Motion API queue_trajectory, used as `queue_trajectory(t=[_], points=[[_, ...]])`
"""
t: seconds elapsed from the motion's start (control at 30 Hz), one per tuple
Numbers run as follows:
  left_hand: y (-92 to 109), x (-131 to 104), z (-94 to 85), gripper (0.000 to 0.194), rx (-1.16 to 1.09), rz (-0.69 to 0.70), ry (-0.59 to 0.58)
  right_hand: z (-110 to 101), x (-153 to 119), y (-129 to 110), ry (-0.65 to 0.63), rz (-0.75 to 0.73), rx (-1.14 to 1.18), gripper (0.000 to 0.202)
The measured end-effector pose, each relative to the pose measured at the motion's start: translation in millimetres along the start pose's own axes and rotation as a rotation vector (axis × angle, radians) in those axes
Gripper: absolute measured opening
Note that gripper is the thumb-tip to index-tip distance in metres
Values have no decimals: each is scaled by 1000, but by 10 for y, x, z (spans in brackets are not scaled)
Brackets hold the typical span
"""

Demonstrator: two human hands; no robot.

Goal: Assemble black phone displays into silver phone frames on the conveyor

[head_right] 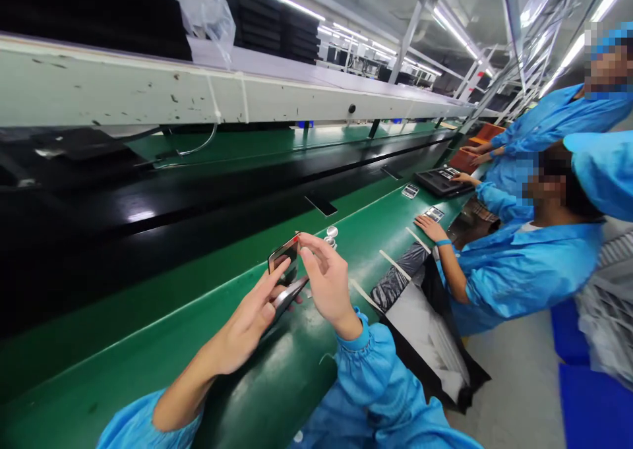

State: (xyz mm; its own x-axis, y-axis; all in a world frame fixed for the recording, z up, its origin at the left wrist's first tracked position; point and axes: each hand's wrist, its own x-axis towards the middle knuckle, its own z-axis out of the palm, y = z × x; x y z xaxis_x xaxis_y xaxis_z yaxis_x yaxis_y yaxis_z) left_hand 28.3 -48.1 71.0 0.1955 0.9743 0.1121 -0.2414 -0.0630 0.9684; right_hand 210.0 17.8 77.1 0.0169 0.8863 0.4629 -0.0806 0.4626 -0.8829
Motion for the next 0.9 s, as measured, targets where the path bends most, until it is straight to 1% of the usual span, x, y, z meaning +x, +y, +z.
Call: queue_trajectory(t=[0.1,0.17,0.2,0.27,0.3,0.33,0.37,0.4,0.43,0.47,0.5,0.57,0.63,0.7,0.77,0.9], points=[[35,1,-25,81,339,117,-141,65,47,-30,28,0,27,36],[69,10,-44,78,410,177,-181,82,97,-77,14,-19,5,35],[90,22,-59,75,410,200,-180,78,123,-100,-2,-32,-16,36],[144,62,-115,67,346,211,-128,36,166,-119,-37,-71,-71,37],[177,88,-159,62,288,197,-63,-3,184,-101,-49,-90,-102,37],[215,116,-215,57,217,176,29,-51,201,-56,-56,-97,-133,38],[257,142,-281,54,136,151,136,-103,217,21,-71,-67,-170,39],[301,165,-354,51,49,131,248,-154,234,133,-104,4,-215,40],[348,183,-428,49,-39,119,346,-197,252,278,-152,103,-263,42],[394,194,-497,47,-125,117,430,-229,267,449,-228,236,-323,44],[439,197,-557,46,-208,116,496,-246,280,634,-302,347,-373,45],[519,188,-636,51,-350,96,585,-244,293,998,-417,498,-454,45],[582,165,-661,58,-407,61,613,-218,300,1279,-472,571,-518,43],[623,144,-655,65,-381,49,586,-199,314,1441,-503,614,-579,38],[639,134,-644,70,-356,45,563,-200,336,1507,-529,637,-634,32],[615,157,-644,71,-376,25,549,-214,368,1549,-571,647,-759,20]])
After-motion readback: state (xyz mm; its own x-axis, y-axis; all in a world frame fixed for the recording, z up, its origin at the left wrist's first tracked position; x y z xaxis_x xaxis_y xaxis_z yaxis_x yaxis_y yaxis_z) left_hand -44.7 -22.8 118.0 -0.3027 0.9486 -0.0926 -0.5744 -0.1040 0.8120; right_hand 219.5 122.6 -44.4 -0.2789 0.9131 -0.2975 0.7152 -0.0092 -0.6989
